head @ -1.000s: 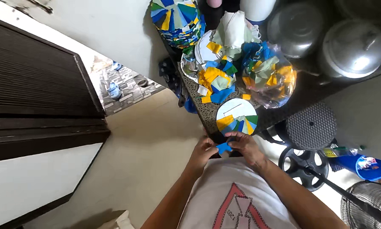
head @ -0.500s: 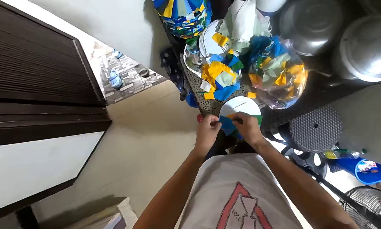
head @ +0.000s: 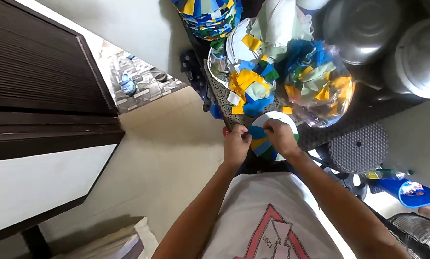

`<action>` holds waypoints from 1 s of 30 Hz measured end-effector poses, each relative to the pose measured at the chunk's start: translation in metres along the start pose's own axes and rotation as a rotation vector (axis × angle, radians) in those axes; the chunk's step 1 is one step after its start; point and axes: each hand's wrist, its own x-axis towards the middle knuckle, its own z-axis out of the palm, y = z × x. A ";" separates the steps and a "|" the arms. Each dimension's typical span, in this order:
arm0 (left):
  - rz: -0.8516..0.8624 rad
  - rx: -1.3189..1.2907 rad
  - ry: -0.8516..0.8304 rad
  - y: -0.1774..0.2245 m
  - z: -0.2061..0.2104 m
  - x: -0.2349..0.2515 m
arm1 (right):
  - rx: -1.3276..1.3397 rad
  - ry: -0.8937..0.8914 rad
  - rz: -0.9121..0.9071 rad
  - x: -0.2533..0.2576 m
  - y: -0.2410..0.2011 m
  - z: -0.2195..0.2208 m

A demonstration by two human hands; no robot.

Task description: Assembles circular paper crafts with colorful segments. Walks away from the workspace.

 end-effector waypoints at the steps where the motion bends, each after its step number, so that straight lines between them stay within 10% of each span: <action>1: 0.000 0.005 -0.005 0.000 0.000 0.000 | -0.006 -0.003 0.003 0.001 0.001 0.000; 30: 0.135 -0.099 0.150 -0.033 -0.001 -0.020 | -0.034 0.009 -0.041 0.001 0.005 0.004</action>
